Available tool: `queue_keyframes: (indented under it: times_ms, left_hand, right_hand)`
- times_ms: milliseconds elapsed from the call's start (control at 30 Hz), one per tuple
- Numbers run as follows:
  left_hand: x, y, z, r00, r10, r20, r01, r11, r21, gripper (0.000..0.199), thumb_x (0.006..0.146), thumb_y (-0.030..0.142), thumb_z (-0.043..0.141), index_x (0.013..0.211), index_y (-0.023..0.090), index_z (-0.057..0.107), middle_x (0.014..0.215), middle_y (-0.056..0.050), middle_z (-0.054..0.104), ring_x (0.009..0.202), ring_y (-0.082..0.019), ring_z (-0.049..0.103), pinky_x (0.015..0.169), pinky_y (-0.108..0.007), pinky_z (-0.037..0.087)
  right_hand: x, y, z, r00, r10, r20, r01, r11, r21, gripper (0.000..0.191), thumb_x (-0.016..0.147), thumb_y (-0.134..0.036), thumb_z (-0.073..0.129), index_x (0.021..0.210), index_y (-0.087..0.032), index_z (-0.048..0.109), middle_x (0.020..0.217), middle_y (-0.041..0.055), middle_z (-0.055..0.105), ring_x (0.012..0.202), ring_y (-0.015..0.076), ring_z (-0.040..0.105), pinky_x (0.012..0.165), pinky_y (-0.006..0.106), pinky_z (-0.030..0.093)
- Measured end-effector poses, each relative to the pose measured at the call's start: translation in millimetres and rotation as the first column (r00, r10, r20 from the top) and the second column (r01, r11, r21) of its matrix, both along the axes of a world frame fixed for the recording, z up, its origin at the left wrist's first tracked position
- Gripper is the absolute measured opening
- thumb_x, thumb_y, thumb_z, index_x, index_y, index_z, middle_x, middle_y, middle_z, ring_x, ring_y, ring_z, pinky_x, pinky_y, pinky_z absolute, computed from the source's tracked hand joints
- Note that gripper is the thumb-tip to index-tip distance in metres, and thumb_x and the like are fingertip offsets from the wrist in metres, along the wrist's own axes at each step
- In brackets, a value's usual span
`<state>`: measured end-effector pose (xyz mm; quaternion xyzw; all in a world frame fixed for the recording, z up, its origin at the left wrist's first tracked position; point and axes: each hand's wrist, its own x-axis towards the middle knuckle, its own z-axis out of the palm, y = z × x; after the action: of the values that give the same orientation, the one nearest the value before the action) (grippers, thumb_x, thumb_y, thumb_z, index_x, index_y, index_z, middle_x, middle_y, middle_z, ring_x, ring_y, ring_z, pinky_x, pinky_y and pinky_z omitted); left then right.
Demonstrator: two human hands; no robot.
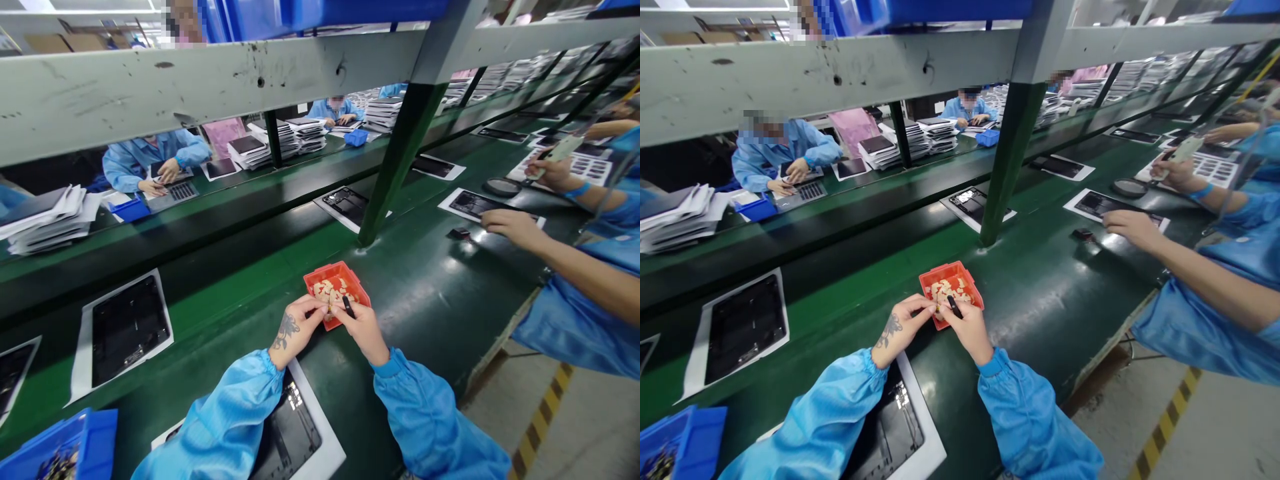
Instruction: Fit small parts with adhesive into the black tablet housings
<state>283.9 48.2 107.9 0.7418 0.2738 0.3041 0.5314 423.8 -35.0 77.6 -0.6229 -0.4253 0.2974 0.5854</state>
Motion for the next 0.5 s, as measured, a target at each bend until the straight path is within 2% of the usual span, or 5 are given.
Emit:
queue_keyframes:
  times_ms: [267, 400, 500]
  left_hand:
    - [-3.0, 0.5, -2.5, 1.000, -0.001, -0.028, 0.000, 1.000, -0.028, 0.022, 0.085, 0.034, 0.059, 0.083, 0.017, 0.074, 0.081, -0.005, 0.066, 0.078, -0.017, 0.061, 0.076, -0.026, 0.045]
    - [-3.7, 1.8, -4.4, 1.000, 0.003, -0.019, -0.005, 0.998, -0.064, 0.021, 0.084, 0.032, 0.060, 0.082, 0.017, 0.074, 0.080, -0.004, 0.064, 0.077, -0.017, 0.059, 0.073, -0.026, 0.044]
    - [-4.3, 1.6, -4.4, 1.000, 0.002, -0.011, -0.003, 0.994, -0.110, 0.021, 0.083, 0.033, 0.061, 0.078, 0.017, 0.073, 0.079, -0.004, 0.064, 0.077, -0.016, 0.058, 0.073, -0.026, 0.043]
  right_hand:
    - [-2.0, -0.1, 3.4, 0.997, 0.004, 0.081, -0.005, 1.000, 0.012, 0.022, 0.082, -0.034, 0.063, 0.093, -0.019, 0.075, 0.092, 0.0056, 0.073, 0.086, 0.0259, 0.069, 0.082, 0.040, 0.054]
    - [-3.7, -1.2, 3.8, 0.976, -0.031, 0.217, 0.025, 0.999, 0.027, 0.016, 0.082, -0.030, 0.061, 0.078, -0.021, 0.074, 0.075, 0.0036, 0.071, 0.069, 0.0219, 0.065, 0.068, 0.034, 0.053]
    - [-4.5, -2.1, 3.7, 0.951, -0.052, 0.304, 0.040, 0.998, 0.047, 0.015, 0.081, -0.028, 0.060, 0.073, -0.022, 0.072, 0.070, 0.0024, 0.068, 0.065, 0.0201, 0.062, 0.063, 0.031, 0.050]
